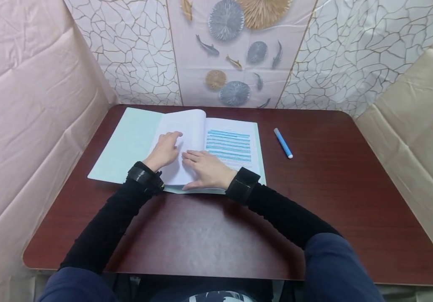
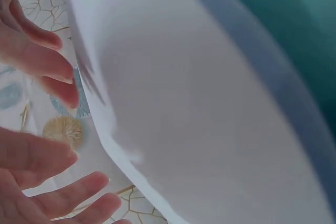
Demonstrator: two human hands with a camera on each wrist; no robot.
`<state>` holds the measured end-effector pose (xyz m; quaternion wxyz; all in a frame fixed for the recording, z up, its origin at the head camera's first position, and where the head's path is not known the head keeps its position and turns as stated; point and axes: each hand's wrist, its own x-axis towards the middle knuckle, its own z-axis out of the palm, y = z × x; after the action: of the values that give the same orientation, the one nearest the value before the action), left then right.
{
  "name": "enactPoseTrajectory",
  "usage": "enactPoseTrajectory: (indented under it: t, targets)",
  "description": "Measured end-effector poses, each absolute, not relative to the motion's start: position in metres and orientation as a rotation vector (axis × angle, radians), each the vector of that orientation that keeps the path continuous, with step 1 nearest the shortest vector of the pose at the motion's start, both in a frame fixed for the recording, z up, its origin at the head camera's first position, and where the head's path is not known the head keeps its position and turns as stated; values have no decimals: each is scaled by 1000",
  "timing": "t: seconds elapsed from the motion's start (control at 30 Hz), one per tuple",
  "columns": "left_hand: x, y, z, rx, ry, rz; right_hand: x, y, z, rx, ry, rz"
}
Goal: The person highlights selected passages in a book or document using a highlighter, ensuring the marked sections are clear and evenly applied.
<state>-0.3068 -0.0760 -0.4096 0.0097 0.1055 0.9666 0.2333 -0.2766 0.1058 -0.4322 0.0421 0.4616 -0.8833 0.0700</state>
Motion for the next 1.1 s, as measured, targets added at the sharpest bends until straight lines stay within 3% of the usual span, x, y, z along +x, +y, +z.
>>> enactPoseTrajectory:
  t: [1.1]
  targets:
    - [-304, -86, -400, 195, 3059, 845, -275, 107, -432, 1315, -2584, 386]
